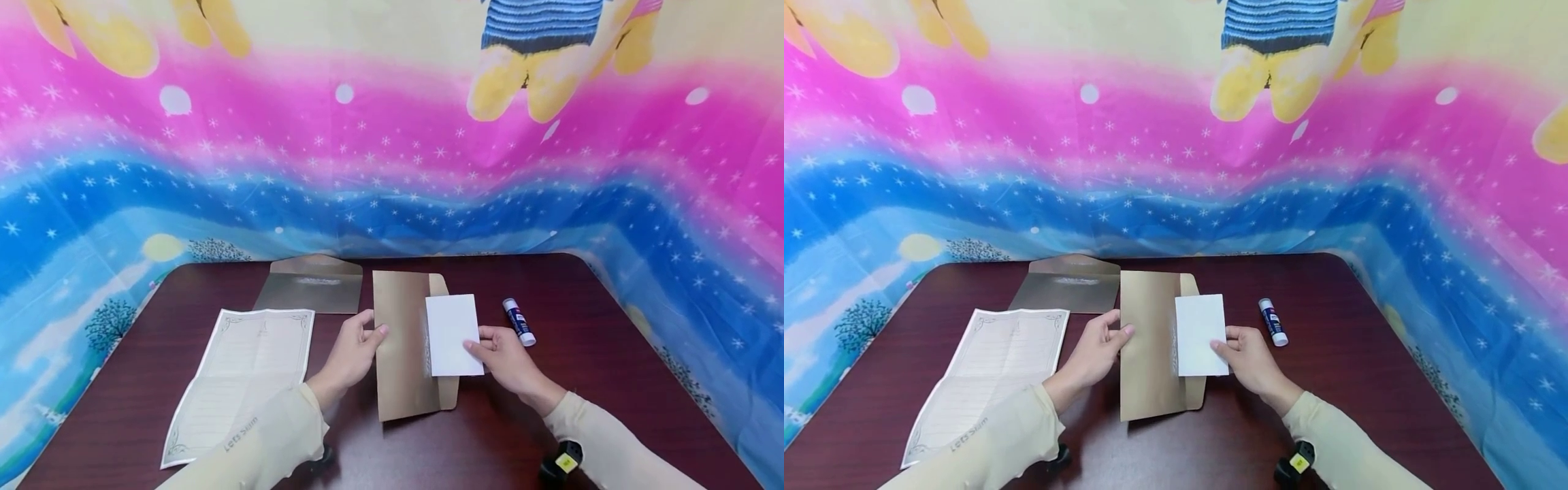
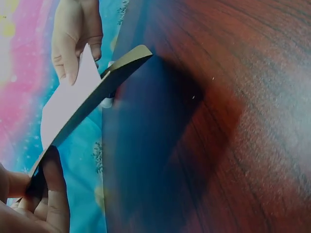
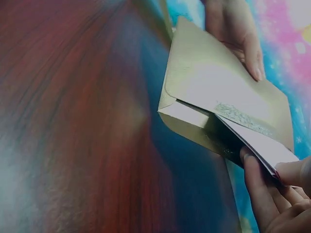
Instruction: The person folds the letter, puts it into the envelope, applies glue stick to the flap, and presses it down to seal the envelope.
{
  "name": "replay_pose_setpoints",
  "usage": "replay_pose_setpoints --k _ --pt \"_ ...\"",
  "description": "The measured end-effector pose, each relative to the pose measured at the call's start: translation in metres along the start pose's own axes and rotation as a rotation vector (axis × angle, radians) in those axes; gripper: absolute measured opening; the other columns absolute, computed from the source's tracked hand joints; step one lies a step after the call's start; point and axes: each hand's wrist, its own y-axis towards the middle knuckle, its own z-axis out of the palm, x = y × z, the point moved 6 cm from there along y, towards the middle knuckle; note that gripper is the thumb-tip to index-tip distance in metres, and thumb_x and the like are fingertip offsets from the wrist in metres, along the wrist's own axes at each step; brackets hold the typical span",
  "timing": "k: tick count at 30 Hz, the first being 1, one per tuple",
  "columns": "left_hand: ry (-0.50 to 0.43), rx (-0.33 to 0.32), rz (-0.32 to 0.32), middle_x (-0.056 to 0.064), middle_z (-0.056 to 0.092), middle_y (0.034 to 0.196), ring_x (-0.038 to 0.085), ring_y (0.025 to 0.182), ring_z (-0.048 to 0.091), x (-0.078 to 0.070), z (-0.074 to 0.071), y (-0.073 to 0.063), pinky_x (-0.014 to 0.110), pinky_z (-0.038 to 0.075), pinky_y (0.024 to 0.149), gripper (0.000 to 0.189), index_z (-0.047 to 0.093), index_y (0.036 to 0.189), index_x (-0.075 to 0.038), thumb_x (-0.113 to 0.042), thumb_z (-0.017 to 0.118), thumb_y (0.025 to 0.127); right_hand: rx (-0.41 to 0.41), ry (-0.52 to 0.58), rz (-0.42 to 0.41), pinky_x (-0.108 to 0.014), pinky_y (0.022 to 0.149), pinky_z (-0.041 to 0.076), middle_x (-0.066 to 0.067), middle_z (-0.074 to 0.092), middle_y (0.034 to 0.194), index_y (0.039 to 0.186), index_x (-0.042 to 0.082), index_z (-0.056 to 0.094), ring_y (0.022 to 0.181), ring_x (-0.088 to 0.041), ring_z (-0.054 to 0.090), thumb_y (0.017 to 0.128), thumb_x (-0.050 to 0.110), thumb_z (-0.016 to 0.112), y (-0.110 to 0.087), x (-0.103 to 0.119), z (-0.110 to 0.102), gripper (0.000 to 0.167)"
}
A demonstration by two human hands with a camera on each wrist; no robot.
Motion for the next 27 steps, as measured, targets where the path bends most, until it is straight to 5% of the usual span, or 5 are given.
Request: replay_pose_setpoints --k 7,14,27 --pt "-0.054 0.001 -0.091 0.025 0.076 0.098 0.032 0.102 0.074 0.006 -0.002 0.002 0.054 0.042 0.113 0.052 0.038 0.149 0.009 -0.012 0.053 0.104 0.103 0.131 0.08 -0.031 0.083 0.061 -0.02 0.073 0.117 0.137 -0.013 0.051 0.094 -0.011 0.074 0.105 0.017 0.053 0.004 -0.006 0.004 0.044" --pt "-0.012 -0.012 -0.052 0.031 0.069 0.118 0.036 0.115 0.069 0.003 0.002 0.0 0.055 0.044 0.11 0.056 0.034 0.148 0.016 -0.011 0.055 0.103 0.099 0.097 0.031 -0.034 0.083 0.062 -0.024 0.074 0.114 0.135 -0.014 0.052 0.094 -0.013 0.074 0.104 0.015 0.055 0.003 -0.004 0.008 0.043" --pt "-0.025 0.009 -0.022 0.031 0.07 0.117 0.036 0.112 0.07 0.003 0.013 -0.001 0.053 0.05 0.104 0.049 0.043 0.144 0.012 -0.01 0.056 0.103 0.23 0.194 0.012 -0.03 0.085 0.06 -0.022 0.071 0.118 0.134 -0.019 0.048 0.094 -0.007 0.071 0.107 0.011 0.044 0.002 0.002 0.026 0.04"
